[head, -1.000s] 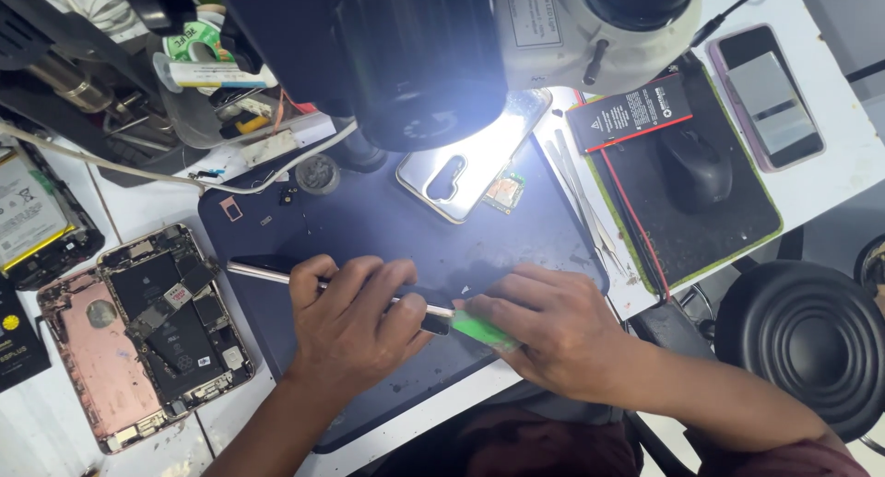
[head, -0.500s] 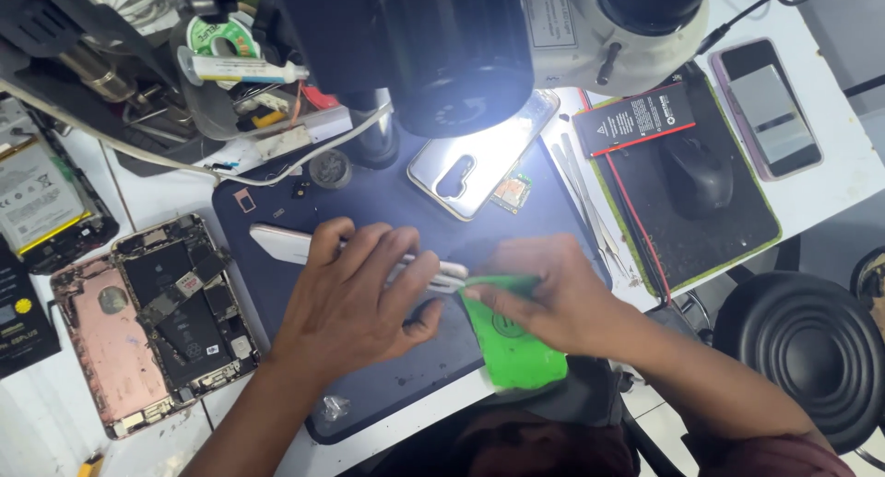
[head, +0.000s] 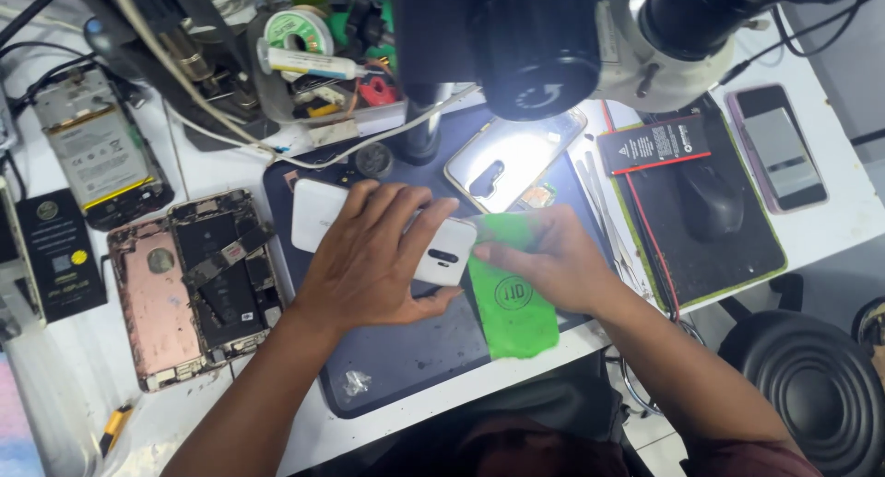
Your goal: Disassembling and cleaning a mobile phone for repair
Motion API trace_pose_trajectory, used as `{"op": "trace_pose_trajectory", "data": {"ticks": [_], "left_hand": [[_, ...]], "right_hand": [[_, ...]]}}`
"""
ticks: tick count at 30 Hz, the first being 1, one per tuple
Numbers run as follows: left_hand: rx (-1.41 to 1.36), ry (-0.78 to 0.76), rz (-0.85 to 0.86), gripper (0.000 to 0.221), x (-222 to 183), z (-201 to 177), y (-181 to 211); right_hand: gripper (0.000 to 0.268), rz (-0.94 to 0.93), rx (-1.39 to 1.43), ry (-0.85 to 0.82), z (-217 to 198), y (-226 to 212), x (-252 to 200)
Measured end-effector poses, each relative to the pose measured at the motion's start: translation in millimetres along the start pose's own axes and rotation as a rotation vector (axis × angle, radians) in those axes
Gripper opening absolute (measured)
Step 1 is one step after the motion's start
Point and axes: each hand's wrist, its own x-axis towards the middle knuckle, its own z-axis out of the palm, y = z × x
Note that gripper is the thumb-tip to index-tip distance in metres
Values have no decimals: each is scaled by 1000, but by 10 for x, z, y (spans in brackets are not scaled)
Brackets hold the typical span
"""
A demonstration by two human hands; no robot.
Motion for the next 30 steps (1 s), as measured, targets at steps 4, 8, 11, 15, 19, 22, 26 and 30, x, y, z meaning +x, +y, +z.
{"op": "trace_pose_trajectory", "data": {"ticks": [4, 8, 11, 15, 19, 22, 26, 30], "left_hand": [[-9, 49, -2, 73, -33, 15, -2], [-4, 51, -7, 77, -57, 15, -20], [-47, 21, -12, 88, -72, 18, -24], [-53, 49, -3, 89, -85, 42, -26], [-6, 93, -8, 84, -99, 48, 8], [5, 94, -8, 87, -108, 74, 4], [-80, 12, -13, 94, -127, 89, -5], [-85, 45, -20, 84, -143, 114, 4]], "right_hand": [[12, 15, -192, -1, 13, -35, 12], [17, 54, 31, -20, 10, 51, 72], [14, 57, 147, -33, 3, 36, 94], [17, 92, 139, -49, -3, 0, 120], [29, 93, 48, -57, 54, -33, 63], [23, 63, 78, -79, 84, -76, 49], [20, 108, 35, -17, 99, -86, 55], [20, 93, 66, -4, 108, -74, 59]]}}
